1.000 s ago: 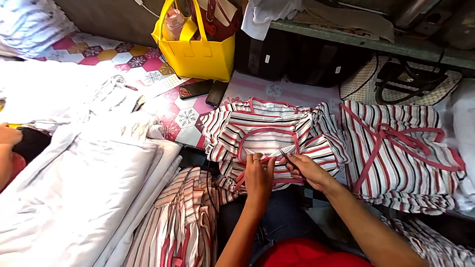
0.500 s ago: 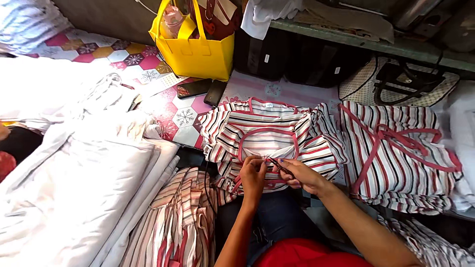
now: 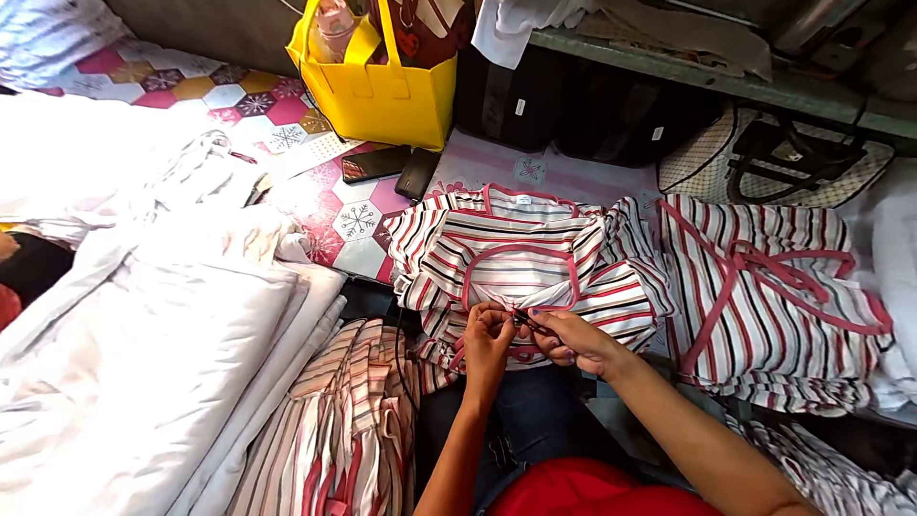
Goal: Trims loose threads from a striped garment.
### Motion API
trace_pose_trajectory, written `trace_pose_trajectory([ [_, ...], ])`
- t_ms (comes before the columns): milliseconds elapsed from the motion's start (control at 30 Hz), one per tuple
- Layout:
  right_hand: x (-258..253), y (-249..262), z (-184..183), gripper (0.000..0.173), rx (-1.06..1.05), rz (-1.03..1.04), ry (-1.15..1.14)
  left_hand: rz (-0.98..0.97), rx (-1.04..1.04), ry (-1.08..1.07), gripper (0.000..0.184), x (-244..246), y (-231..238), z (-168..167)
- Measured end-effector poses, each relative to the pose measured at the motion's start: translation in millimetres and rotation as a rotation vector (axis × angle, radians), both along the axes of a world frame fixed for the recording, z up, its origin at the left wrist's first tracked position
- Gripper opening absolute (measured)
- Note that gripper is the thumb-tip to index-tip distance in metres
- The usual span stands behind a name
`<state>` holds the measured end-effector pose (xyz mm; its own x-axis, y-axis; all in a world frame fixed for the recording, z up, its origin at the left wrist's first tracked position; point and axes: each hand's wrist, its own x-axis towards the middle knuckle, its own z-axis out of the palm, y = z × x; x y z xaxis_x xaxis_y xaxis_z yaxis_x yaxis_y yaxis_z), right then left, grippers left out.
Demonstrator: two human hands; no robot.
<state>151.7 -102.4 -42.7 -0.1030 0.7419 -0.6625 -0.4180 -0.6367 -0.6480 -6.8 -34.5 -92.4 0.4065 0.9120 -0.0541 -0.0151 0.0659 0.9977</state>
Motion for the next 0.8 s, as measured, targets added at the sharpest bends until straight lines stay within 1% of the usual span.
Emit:
trace_pose_trajectory([
  [233, -12, 2, -5, 0.034, 0.025, -0.085, -0.099, 0.015, 0.009, -0.017, 0.003, 1, 0, -2],
  [300, -12, 1, -6, 0.034, 0.029, -0.106, -0.108, -0.002, 0.031, 0.008, 0.004, -1, 0, -3],
  [333, -12, 0, -5, 0.034, 0.036, -0.118, -0.103, -0.033, 0.057, 0.070, 0.006, -4, 0, -2],
  [367, -11, -2, -3, 0.034, 0.050, -0.128, -0.097, -0.094, 0.099, 0.177, 0.008, -9, 1, 4],
  [433, -6, -6, 7, 0.036, 0.100, -0.142, -0.087, -0.243, 0.180, 0.439, 0.014, -21, 4, 28],
  [467, -3, -8, 12, 0.038, 0.122, -0.144, -0.081, -0.260, 0.213, 0.519, 0.018, -24, 2, 38],
  [500, 0, -9, 16, 0.039, 0.137, -0.135, -0.084, -0.222, 0.264, 0.543, 0.021, -24, 0, 44],
  [533, 2, -9, 19, 0.040, 0.148, -0.123, -0.096, -0.150, 0.335, 0.521, 0.022, -20, -3, 44],
  [600, 3, -5, 22, 0.039, 0.161, -0.110, -0.131, -0.018, 0.471, 0.448, 0.024, -5, -5, 35],
  [633, 2, -4, 21, 0.038, 0.163, -0.109, -0.141, 0.004, 0.517, 0.435, 0.024, 3, -5, 27],
  [667, 1, -2, 21, 0.037, 0.164, -0.107, -0.148, 0.017, 0.557, 0.430, 0.021, 9, -4, 16],
  [733, 1, -2, 21, 0.035, 0.163, -0.107, -0.158, 0.077, 0.622, 0.389, 0.008, 17, -3, -4],
  [800, 4, -4, 19, 0.034, 0.162, -0.114, -0.158, 0.109, 0.583, 0.308, 0.006, 17, -2, -9],
])
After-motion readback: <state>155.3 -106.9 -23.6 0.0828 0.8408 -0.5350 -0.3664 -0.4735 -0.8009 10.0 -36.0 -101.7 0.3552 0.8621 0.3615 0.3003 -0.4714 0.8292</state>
